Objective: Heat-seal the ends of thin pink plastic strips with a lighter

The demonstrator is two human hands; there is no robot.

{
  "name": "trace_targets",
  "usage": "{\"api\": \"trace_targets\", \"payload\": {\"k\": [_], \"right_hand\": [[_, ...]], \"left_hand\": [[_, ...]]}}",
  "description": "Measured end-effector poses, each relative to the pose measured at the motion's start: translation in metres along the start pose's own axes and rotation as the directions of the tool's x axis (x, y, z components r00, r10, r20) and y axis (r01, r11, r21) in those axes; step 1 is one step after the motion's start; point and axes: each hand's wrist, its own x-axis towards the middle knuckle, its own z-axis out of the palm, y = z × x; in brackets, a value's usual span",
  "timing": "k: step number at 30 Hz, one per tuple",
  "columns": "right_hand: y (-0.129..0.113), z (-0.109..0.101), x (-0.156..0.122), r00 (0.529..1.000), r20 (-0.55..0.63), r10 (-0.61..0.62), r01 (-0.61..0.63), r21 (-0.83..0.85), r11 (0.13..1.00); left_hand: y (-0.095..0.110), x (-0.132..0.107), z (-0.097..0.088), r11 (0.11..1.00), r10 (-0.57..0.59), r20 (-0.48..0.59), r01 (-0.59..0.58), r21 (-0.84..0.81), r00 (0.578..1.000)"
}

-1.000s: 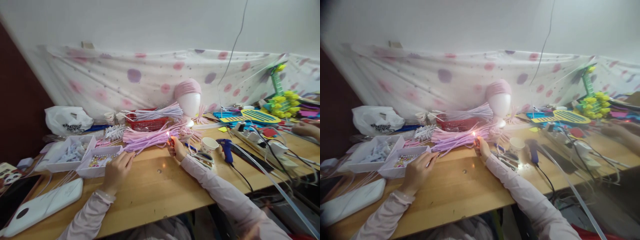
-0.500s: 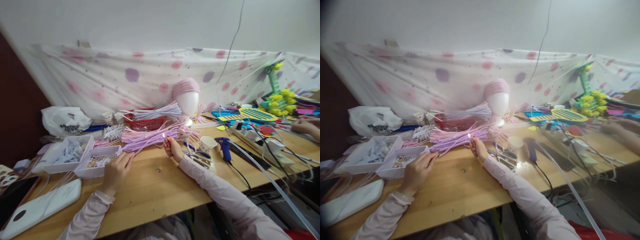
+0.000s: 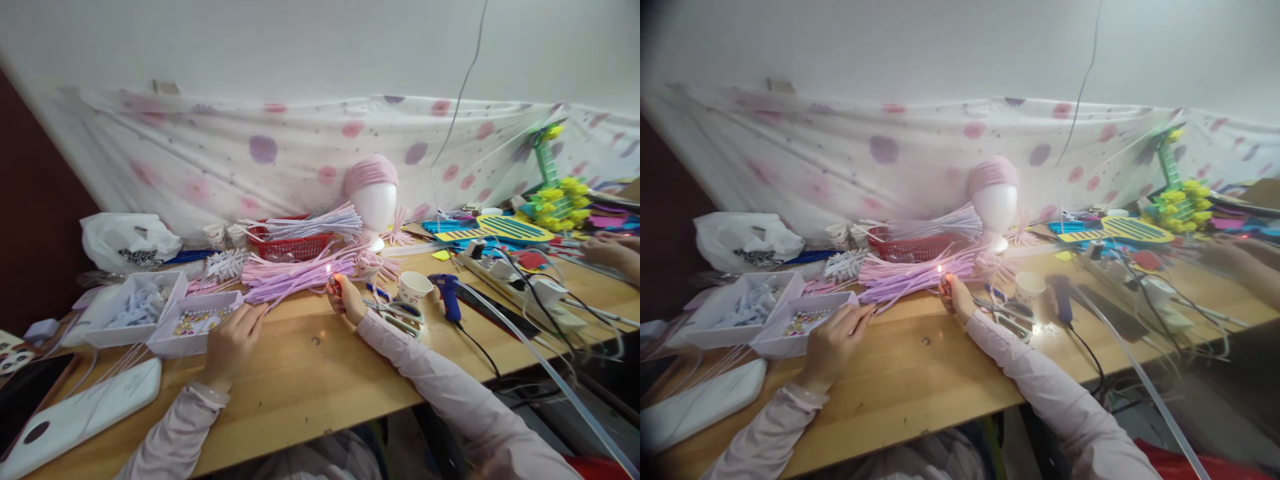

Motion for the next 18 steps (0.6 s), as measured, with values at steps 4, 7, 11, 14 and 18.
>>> {"api": "trace_targets", "payload": {"k": [4, 7, 11, 14, 18], "right_hand": [[0.007, 0.003, 0.0, 0.999, 0.003, 0.033, -0.033, -0.02, 0.999], [0.012, 0.007, -0.001, 0.998, 0.0, 0.059, -0.059, -0.035, 0.998], [0.015, 0.011, -0.003, 0.998, 0.003, 0.068, -0.067, -0.034, 0.997], [0.013, 0.009, -0.004, 0.999, -0.001, 0.036, -0.036, 0.012, 0.999], [0.007, 0.005, -0.005, 1.0, 0.009, 0.006, -0.007, 0.086, 0.996]], "left_hand": [[0.0, 0.0, 0.0, 1.0, 0.006, -0.013, -0.006, 0.003, 1.0], [0.0, 0.0, 0.0, 1.0, 0.004, -0.008, -0.004, 0.004, 1.0], [0.0, 0.001, -0.001, 1.0, -0.008, 0.002, 0.008, -0.001, 1.0], [0.0, 0.001, -0.001, 1.0, -0.009, -0.004, 0.009, 0.008, 1.0], [-0.001, 0.0, 0.0, 1.0, -0.01, -0.009, 0.01, 0.012, 1.0]]}}
